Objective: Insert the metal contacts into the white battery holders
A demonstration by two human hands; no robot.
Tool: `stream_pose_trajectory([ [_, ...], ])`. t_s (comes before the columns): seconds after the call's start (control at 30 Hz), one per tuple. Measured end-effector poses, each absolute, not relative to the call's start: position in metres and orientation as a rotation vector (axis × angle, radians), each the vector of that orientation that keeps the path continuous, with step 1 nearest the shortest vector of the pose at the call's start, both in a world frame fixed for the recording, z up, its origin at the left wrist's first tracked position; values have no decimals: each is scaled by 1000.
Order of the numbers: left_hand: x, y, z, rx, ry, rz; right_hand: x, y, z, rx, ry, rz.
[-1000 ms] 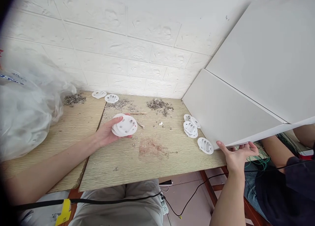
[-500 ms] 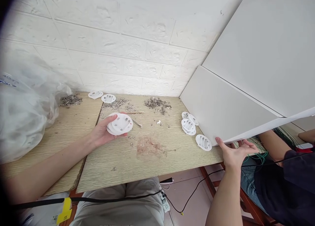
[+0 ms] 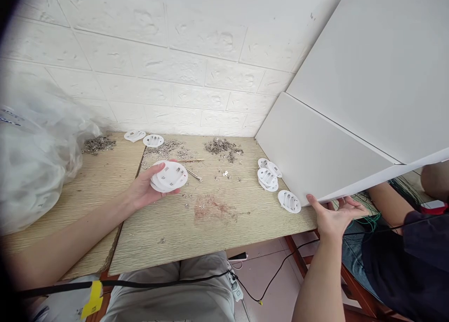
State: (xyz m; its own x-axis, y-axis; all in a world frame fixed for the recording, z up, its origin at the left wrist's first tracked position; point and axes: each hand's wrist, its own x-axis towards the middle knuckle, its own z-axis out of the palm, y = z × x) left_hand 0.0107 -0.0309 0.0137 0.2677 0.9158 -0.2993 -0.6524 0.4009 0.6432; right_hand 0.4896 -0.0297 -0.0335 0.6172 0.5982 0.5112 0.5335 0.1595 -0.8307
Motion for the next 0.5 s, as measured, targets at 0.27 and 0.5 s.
stream_pose_trajectory([
  [0.27,9,-32,13,453,732,1096,494,-33,-40,-1467,-970,42],
  [0.5,10,-32,12,478,760,1103,495,-30,-40,-1495,-948,46],
])
